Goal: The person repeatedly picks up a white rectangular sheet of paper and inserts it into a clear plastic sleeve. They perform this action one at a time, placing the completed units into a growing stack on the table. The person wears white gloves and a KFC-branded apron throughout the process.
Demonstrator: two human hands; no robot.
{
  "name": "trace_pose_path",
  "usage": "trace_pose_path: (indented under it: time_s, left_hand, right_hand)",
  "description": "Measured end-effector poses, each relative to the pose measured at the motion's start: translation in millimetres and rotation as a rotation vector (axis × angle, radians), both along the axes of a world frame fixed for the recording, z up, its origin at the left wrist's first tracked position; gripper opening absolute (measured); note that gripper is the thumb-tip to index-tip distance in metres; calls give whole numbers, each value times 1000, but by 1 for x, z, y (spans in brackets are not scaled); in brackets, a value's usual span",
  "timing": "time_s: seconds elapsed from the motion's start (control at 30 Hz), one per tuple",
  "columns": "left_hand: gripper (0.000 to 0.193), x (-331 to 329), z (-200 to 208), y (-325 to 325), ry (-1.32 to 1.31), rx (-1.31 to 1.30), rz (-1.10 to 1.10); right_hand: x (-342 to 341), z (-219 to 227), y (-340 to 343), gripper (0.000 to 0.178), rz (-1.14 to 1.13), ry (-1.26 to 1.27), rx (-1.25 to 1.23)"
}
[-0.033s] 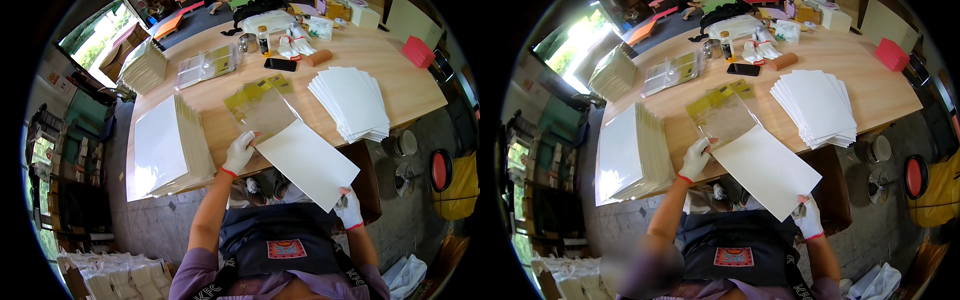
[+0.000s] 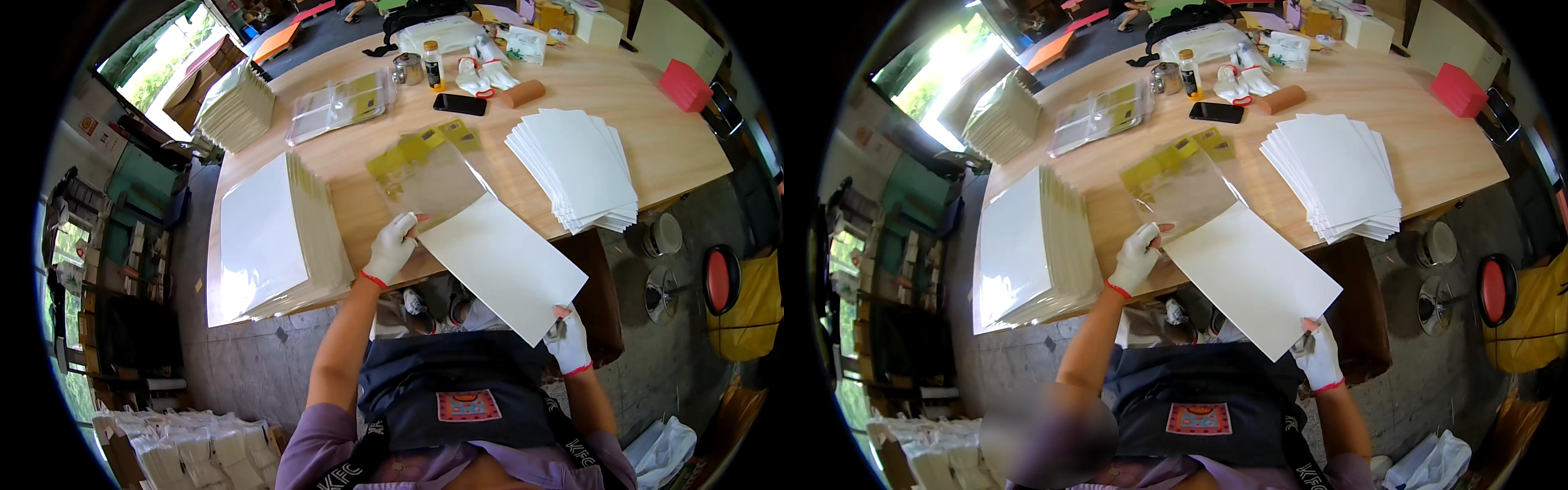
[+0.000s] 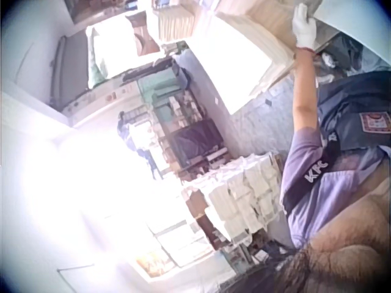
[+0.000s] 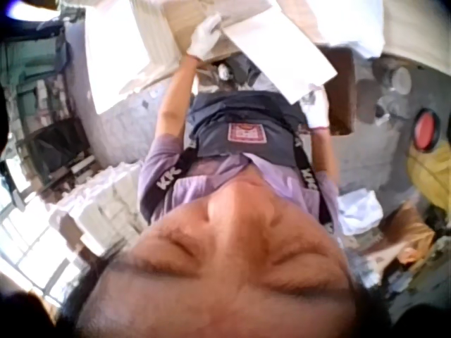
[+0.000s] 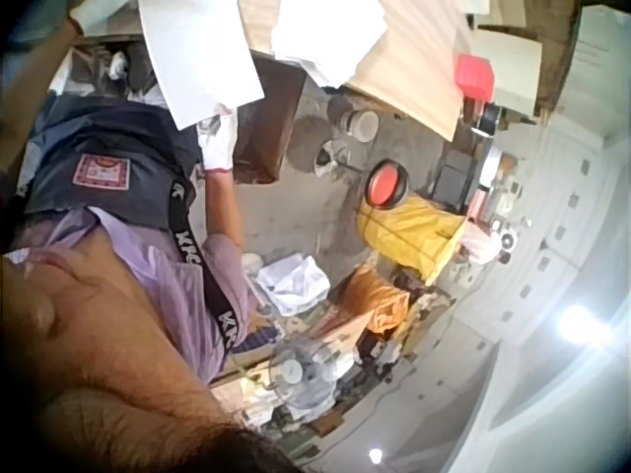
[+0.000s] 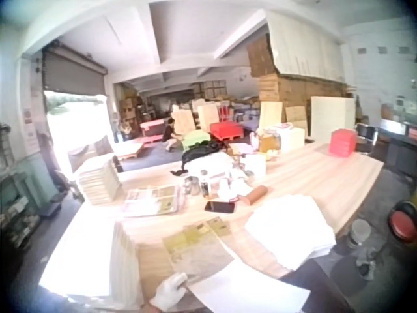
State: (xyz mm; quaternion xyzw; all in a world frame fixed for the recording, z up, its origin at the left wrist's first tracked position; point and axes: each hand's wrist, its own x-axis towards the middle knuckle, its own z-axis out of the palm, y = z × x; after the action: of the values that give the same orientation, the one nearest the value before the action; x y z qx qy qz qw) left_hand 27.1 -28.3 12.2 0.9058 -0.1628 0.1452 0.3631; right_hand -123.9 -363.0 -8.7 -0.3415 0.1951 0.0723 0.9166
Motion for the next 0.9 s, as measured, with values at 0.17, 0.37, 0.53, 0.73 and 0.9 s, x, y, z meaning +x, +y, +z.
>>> trace_pose_path:
  time_s: [0.17,0.37,0.53,0.73,0.9]
  left_hand:
    - [41,-18,9,-4,5,132,65]
    - [49,-53,-38,-62,48,-1124,321]
    - [41,-48,-115,-71,621,-1845,82]
    - [35,-110,-128,-87,962,-1916,-131]
    - [24,-141,-131,-102,807,-1470,221]
  right_hand:
    - [-11,-9,22,26,90,-65,68]
    - [-19,25,50,20,177,-102,-57]
    - [-24,49,54,25,219,-88,-194]
    - [-10,25,68,28,295,73,-206]
    - [41,-56,127,28,151,112,212]
